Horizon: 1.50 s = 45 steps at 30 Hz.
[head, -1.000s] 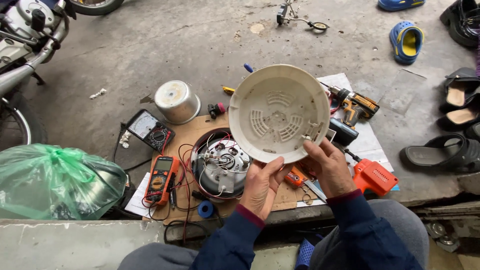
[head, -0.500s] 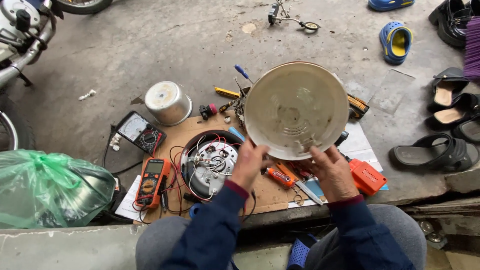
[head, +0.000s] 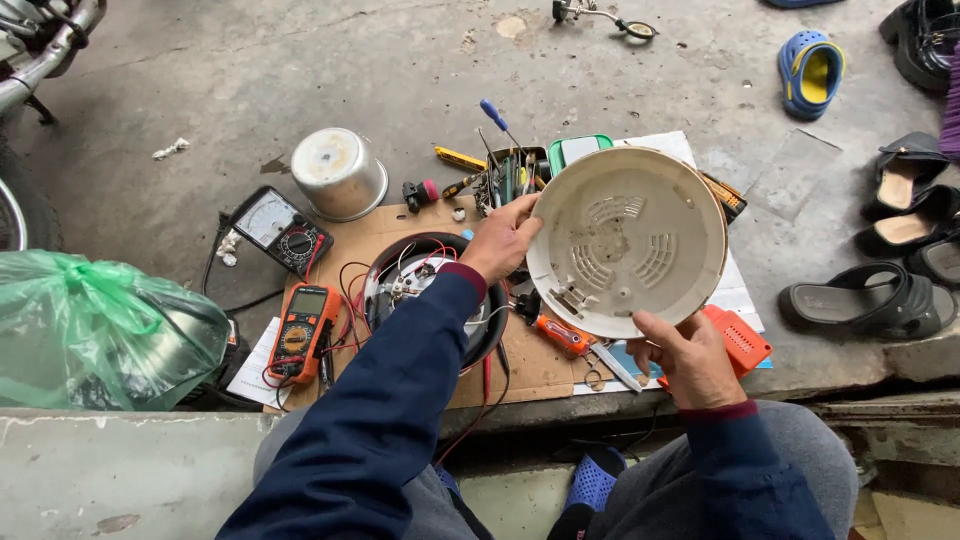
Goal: Assembling the base of a rice cooker by connecting internal components and fitting the bottom cover
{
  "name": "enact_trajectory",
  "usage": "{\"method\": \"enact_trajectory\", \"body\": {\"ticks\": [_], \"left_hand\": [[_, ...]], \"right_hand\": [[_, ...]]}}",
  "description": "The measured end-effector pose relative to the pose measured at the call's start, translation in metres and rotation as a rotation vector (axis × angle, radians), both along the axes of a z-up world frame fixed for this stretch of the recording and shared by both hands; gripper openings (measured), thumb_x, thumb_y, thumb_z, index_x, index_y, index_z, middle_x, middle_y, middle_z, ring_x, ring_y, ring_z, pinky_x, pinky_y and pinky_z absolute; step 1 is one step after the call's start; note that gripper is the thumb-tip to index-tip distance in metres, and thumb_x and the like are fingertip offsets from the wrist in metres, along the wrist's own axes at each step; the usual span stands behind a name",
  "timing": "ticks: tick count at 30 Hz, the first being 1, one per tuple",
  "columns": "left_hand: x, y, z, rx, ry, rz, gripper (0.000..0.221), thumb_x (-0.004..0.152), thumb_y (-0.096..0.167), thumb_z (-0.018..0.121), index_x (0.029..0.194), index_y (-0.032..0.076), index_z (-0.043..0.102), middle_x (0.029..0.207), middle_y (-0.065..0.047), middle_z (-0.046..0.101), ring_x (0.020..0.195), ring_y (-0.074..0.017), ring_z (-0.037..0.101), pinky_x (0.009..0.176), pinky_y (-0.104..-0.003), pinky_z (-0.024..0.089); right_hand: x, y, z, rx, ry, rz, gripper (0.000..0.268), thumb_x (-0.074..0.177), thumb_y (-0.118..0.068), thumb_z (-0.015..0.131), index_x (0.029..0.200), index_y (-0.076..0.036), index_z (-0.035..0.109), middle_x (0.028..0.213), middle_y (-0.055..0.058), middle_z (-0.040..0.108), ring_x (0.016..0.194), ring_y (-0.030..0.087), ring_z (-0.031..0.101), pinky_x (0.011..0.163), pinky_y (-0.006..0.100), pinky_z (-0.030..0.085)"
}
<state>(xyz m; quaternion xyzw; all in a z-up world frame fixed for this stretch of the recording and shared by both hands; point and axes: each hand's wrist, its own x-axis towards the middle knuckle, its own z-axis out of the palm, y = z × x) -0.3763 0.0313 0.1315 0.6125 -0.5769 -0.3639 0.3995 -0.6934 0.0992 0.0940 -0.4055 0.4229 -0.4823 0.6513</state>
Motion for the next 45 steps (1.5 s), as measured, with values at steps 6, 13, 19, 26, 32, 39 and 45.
{"method": "enact_trajectory", "body": {"ticks": [6,13,19,26,32,39,45], "left_hand": [[-0.002,0.011,0.008,0.011,0.093,0.046,0.046,0.107,0.035,0.066,0.153,0.026,0.067,0.131,-0.017,0.080,0.125,-0.0392,0.075,0.107,-0.052,0.062],[-0.016,0.095,0.079,-0.117,0.368,0.363,0.048,0.112,0.028,0.061,0.149,-0.001,0.065,0.146,-0.037,0.067,0.138,-0.0508,0.066,0.116,-0.055,0.057],[-0.006,0.152,0.037,0.055,0.105,0.454,0.033,0.110,0.026,0.060,0.138,0.022,0.078,0.131,-0.012,0.082,0.120,-0.0301,0.079,0.099,-0.041,0.067],[-0.010,0.141,0.000,-0.193,-0.393,0.059,0.062,0.097,0.020,0.080,0.155,0.008,0.062,0.153,-0.022,0.065,0.145,-0.0417,0.058,0.123,-0.054,0.047],[-0.007,0.124,-0.037,-0.128,-0.503,-0.018,0.054,0.099,0.025,0.082,0.151,0.028,0.067,0.149,-0.004,0.071,0.143,-0.0275,0.062,0.111,-0.045,0.052],[-0.002,0.125,-0.037,-0.202,-0.431,0.055,0.043,0.096,0.034,0.084,0.138,0.036,0.074,0.132,0.007,0.078,0.126,-0.0219,0.071,0.102,-0.040,0.057],[-0.001,0.124,-0.029,-0.216,-0.386,0.091,0.035,0.095,0.036,0.087,0.127,0.027,0.076,0.109,-0.002,0.081,0.106,-0.0293,0.078,0.089,-0.042,0.064]], "right_hand": [[0.008,0.006,-0.001,-0.031,0.035,-0.044,0.043,0.091,-0.004,0.087,0.129,0.002,0.067,0.102,0.023,0.074,0.067,0.039,0.079,0.059,0.042,0.068],[0.023,0.015,-0.012,0.019,0.020,-0.097,0.044,0.095,-0.006,0.086,0.130,0.004,0.063,0.108,0.023,0.074,0.079,0.044,0.081,0.066,0.047,0.072],[0.036,0.018,-0.002,0.042,0.010,-0.128,0.047,0.096,-0.008,0.086,0.135,0.000,0.059,0.111,0.022,0.074,0.078,0.042,0.081,0.069,0.045,0.073],[0.052,0.021,-0.017,0.016,0.061,-0.147,0.046,0.096,-0.009,0.087,0.132,-0.001,0.059,0.109,0.020,0.074,0.079,0.037,0.081,0.069,0.041,0.073],[0.067,0.027,-0.024,0.021,0.025,-0.189,0.047,0.096,-0.009,0.088,0.132,-0.004,0.060,0.107,0.016,0.074,0.079,0.033,0.082,0.068,0.039,0.073],[0.078,0.033,-0.020,0.068,-0.017,-0.164,0.045,0.096,-0.007,0.086,0.133,-0.001,0.060,0.107,0.020,0.075,0.080,0.039,0.082,0.069,0.045,0.073],[0.078,0.034,-0.021,0.038,-0.017,-0.198,0.047,0.095,-0.005,0.086,0.133,0.002,0.059,0.108,0.023,0.076,0.080,0.040,0.082,0.069,0.046,0.074]]}}
